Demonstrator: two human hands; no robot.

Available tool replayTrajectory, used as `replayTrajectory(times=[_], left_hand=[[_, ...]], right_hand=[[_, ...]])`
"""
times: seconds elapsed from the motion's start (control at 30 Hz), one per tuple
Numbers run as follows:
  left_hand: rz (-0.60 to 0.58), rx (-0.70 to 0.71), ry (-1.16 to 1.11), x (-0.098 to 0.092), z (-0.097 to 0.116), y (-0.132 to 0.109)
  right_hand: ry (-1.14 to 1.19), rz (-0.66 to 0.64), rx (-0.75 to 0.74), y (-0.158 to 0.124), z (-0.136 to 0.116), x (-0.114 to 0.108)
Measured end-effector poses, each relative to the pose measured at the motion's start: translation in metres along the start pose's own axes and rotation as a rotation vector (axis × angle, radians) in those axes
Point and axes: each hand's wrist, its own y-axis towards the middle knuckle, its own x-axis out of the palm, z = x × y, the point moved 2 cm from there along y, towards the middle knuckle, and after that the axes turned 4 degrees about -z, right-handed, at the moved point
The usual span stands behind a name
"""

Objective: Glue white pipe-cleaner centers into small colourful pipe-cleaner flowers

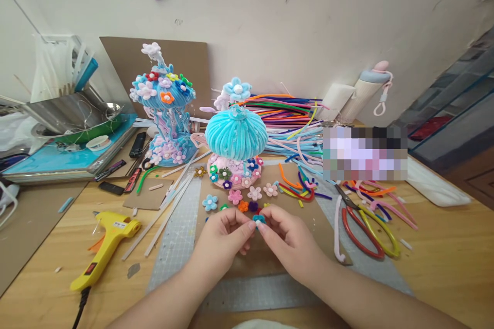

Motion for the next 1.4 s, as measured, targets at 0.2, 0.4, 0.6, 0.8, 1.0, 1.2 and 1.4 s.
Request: replayTrajectory(times=[0.2, 0.4, 0.6, 0.8, 1.0, 1.2, 1.4], left_hand=[[0.006, 0.02, 0.029, 0.0041, 0.0034, -0.0029], [0.011, 0.013, 0.057, 0.0046, 0.0, -0.0008], [0.003, 0.016, 0.118, 0.0044, -0.0029, -0.0008], [-0.013, 0.004, 0.11, 0.0047, -0.0018, -0.0009], [-0.012, 0.001, 0.084, 0.0039, -0.0036, 0.0004], [0.046, 0.003, -0.005, 0.0031, 0.0021, -0.0002], [-0.012, -0.008, 0.017, 0.0054, 0.0042, -0.0008]], right_hand=[[-0.225, 0.049, -0.018, -0.0007, -0.0002, -0.001], [-0.303, 0.078, -0.047, -0.0001, -0.001, -0.0013], [-0.294, 0.088, -0.05, -0.0001, -0.0034, -0.0011], [-0.341, 0.114, -0.052, 0.0004, -0.0022, -0.0001], [-0.362, 0.12, -0.048, 0.0009, -0.0027, -0.0004], [0.005, -0.028, -0.015, -0.0017, -0.0013, -0.0004], [0.022, -0.018, 0.024, -0.0014, 0.0015, -0.0003]])
